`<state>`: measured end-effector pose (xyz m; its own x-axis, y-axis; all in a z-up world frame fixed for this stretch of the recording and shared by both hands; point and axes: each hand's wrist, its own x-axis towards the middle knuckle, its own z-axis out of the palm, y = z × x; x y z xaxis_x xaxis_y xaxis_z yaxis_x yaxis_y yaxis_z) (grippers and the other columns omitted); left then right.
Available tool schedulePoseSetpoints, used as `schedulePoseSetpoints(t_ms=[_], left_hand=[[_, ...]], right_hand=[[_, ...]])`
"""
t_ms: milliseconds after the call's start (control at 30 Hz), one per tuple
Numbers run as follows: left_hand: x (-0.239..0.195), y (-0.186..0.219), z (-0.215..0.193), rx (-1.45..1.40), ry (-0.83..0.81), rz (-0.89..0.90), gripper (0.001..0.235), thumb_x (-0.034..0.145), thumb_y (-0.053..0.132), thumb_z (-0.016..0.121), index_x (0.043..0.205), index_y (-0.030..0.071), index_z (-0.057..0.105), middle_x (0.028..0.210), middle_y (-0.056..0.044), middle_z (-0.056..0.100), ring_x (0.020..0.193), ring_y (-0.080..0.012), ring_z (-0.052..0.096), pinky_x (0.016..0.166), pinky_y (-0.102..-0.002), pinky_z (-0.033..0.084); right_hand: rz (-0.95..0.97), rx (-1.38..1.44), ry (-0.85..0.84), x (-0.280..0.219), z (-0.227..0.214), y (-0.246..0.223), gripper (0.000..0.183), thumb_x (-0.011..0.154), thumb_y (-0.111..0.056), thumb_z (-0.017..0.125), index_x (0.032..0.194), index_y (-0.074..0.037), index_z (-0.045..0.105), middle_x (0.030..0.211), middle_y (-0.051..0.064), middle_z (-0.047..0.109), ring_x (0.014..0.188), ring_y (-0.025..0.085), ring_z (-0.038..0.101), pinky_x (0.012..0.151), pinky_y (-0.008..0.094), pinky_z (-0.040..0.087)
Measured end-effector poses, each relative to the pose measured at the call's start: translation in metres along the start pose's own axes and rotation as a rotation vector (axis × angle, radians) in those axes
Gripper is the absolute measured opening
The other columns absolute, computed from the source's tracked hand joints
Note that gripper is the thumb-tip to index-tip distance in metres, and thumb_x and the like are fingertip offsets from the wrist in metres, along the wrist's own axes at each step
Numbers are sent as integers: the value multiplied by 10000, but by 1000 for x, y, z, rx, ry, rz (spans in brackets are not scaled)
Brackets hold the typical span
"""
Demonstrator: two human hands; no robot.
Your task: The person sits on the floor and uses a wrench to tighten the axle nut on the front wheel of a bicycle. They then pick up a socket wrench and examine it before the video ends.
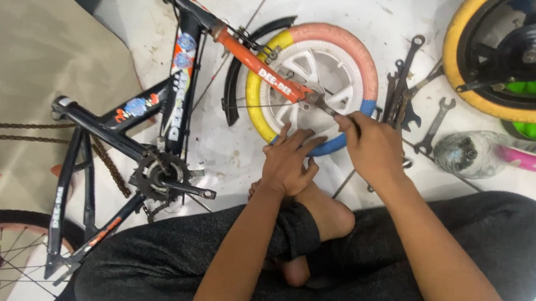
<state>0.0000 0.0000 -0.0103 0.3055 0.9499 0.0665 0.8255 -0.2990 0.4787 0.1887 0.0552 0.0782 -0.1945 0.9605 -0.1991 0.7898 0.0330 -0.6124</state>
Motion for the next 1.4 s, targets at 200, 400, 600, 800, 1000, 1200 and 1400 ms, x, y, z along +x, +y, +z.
schedulePoseSetpoints(t_ms=[200,400,600,800,1000,1200,1400], left_hand=[[-1,2,-1,-24,-4,-18,464,874,285,494,1312,232,637,1300,-61,646,1276,-247,620,1289,-491,189],[0,0,4,20,-27,-38,434,853,334,496,1235,224,669,1304,-35,645,1301,-218,598,1301,-466,160],[3,4,-1,35,-27,-26,415,829,367,519,1116,144,719,1297,-57,652,1322,-227,582,1311,-461,144],[-3,-12,24,58,33,12,309,800,369,556,798,117,734,1145,-96,711,1308,-232,589,1303,-454,173],[1,-1,5,34,19,-8,336,825,377,549,883,101,732,1185,-130,693,1294,-248,595,1305,-468,173],[2,0,-5,72,-68,-34,386,867,391,483,996,126,732,1270,-103,673,1323,-226,576,1304,-459,149],[-1,-4,3,74,-67,-25,469,867,382,452,1278,229,620,1336,-39,604,1334,-227,567,1303,-470,180]], right_hand=[[119,189,-59,16,36,24,523,1182,-341,294,898,-75,643,641,142,654,642,268,654,598,375,517],[219,153,-247,4,38,-9,555,1130,-457,336,1164,-12,665,913,198,752,894,362,740,749,480,573],[318,819,-267,0,44,-31,393,1131,-291,245,1355,-88,496,668,-3,429,526,100,420,417,228,383],[302,742,-253,13,44,-45,481,1113,-439,318,1235,-118,656,849,77,676,768,179,634,683,346,544],[368,929,-234,30,55,-40,456,1127,-343,295,1062,-36,626,653,-9,427,519,84,441,383,237,401],[374,737,-187,31,57,-43,476,1131,-363,256,993,-70,606,603,-25,430,504,108,487,391,230,390],[231,277,-341,50,34,-6,558,1100,-503,352,1316,-93,663,893,193,718,979,341,670,878,479,510]])
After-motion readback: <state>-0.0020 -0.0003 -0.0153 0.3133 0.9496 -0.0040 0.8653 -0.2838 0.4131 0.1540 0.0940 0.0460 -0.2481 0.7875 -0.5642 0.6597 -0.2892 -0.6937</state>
